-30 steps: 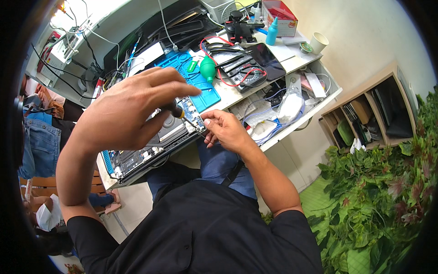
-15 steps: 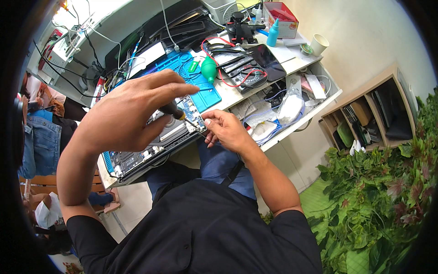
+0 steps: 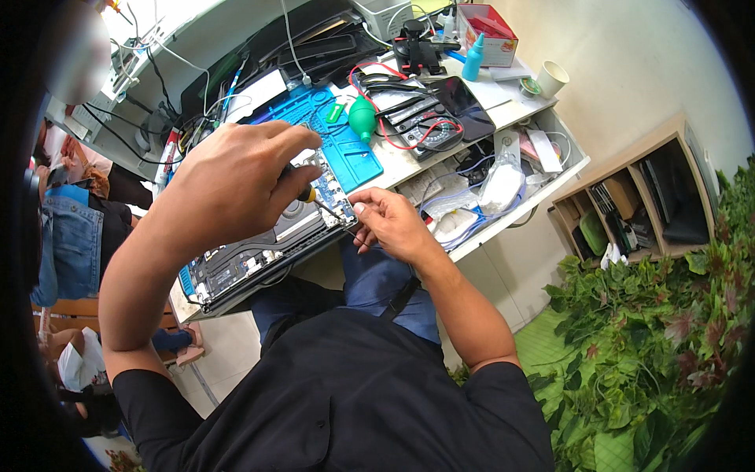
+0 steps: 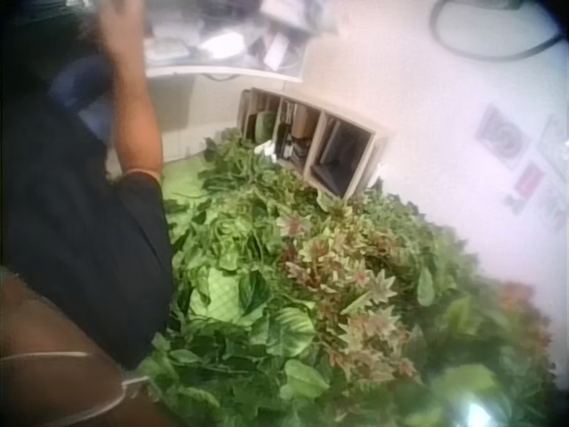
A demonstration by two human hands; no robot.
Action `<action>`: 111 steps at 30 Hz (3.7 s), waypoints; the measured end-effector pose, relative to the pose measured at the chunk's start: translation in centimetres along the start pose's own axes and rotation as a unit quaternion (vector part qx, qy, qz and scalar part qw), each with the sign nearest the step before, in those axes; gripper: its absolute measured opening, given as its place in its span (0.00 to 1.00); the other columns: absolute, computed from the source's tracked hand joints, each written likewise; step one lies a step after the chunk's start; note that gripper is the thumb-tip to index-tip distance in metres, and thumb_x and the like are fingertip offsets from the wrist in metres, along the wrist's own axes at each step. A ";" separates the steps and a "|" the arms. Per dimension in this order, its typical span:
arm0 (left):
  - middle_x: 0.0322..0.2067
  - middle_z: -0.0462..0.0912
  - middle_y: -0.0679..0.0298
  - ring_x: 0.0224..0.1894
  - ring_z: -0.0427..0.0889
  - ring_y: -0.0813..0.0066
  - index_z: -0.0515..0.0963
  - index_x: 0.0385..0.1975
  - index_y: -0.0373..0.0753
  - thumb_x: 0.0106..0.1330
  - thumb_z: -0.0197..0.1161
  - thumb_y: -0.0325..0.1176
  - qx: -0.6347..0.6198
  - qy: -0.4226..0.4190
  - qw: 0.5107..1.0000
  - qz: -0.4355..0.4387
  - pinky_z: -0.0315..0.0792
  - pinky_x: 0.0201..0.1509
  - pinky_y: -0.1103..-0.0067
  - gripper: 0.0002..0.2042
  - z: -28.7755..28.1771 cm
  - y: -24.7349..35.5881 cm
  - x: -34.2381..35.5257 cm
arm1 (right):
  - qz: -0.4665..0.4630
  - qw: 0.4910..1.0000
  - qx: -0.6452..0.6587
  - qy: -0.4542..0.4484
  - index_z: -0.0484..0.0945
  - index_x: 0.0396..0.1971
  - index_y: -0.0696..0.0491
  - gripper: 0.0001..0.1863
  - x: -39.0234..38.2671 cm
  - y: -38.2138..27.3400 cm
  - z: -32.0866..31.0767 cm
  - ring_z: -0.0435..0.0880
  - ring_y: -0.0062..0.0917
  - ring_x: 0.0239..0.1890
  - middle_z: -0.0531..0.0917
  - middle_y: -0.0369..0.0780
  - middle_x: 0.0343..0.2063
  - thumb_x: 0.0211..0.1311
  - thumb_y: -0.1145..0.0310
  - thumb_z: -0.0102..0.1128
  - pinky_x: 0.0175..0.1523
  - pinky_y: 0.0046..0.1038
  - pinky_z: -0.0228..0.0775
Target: The person uses a screwdriver to work on the internal components of a disassembled electronic device, then sets it aside. They proceed to handle a notepad, tear off a sheet, and write on it with a pen while standing at a cluttered workbench.
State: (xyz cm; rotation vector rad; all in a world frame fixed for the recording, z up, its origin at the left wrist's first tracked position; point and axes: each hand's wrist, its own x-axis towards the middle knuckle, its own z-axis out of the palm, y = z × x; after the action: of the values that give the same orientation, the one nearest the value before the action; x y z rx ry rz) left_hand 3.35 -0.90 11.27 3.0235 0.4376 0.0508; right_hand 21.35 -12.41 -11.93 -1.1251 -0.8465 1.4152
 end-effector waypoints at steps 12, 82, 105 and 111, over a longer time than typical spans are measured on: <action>0.35 0.87 0.55 0.37 0.89 0.53 0.85 0.51 0.41 0.71 0.71 0.37 0.046 -0.047 0.990 0.124 0.81 0.41 0.61 0.13 -0.3 -0.5 1.1 | -0.010 0.999 0.015 0.028 0.77 0.62 0.64 0.19 -0.1 0.2 0.3 0.87 0.22 0.29 0.83 0.40 0.34 0.84 0.66 0.56 0.33 0.28 0.86; 0.46 0.89 0.41 0.49 0.89 0.43 0.80 0.59 0.33 0.80 0.53 0.40 -0.088 0.198 0.865 -0.453 0.79 0.57 0.58 0.20 11.9 -21.6 -19.4 | -0.385 0.880 0.206 0.187 0.64 0.75 0.66 0.37 -27.3 -7.0 -1.0 0.88 0.63 0.54 0.80 0.64 0.63 0.81 0.52 0.51 0.31 0.59 0.92; 0.60 0.82 0.45 0.62 0.82 0.46 0.75 0.64 0.30 0.68 0.70 0.25 -0.039 0.191 0.927 -0.320 0.72 0.70 0.63 0.25 21.6 -36.5 -21.1 | -0.562 0.714 0.143 0.392 0.78 0.60 0.63 0.26 -25.9 -17.2 -25.0 0.91 0.51 0.52 0.88 0.54 0.53 0.71 0.59 0.56 0.46 0.62 0.92; 0.61 0.82 0.43 0.63 0.81 0.44 0.75 0.68 0.31 0.70 0.69 0.29 0.014 0.185 0.912 -0.366 0.73 0.71 0.62 0.26 20.5 -35.7 -24.1 | -0.583 0.685 0.157 0.408 0.76 0.58 0.63 0.24 -25.3 -21.9 -37.0 0.91 0.53 0.52 0.87 0.54 0.53 0.72 0.60 0.53 0.46 0.62 0.92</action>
State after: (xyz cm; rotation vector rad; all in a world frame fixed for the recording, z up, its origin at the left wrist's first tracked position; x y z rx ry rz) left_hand -28.91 24.67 -12.89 2.6514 1.5661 0.5650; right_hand 62.32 -37.10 2.12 -0.5614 -0.4200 -0.0929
